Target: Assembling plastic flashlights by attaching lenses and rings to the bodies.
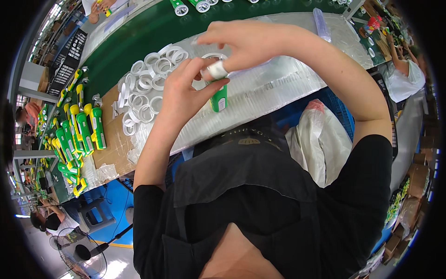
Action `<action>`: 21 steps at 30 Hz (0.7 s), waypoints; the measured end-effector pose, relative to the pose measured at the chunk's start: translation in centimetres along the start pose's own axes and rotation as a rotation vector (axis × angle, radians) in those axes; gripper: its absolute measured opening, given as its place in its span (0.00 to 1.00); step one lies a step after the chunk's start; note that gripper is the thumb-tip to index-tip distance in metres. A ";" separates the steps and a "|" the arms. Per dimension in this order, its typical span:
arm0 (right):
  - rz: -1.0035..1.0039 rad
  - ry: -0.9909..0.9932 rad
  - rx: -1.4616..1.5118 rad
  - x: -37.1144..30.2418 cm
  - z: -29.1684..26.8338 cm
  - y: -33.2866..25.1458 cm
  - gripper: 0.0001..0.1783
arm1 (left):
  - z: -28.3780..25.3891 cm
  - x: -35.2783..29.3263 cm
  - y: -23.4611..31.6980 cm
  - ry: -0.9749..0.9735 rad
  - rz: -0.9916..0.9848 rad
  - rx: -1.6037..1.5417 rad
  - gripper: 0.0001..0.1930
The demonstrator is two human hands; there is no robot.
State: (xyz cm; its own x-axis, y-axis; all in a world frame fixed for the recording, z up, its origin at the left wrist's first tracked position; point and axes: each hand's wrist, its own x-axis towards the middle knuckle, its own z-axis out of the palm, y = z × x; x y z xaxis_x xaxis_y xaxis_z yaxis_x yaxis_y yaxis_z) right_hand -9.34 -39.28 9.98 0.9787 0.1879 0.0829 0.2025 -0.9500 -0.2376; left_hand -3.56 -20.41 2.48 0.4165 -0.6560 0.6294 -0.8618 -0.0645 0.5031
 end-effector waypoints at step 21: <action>-0.239 0.282 0.419 -3.6 -2.5 -1.2 0.39 | -2.5 -0.6 0.7 -0.417 -0.137 -0.653 0.50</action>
State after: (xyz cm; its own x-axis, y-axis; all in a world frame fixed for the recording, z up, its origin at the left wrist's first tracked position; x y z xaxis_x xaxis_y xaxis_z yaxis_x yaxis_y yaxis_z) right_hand -13.22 -39.42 12.38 0.8685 0.2570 0.4238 0.4701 -0.6980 -0.5402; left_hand -3.65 -18.22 3.93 0.2529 -0.9104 0.3275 -0.4119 0.2050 0.8879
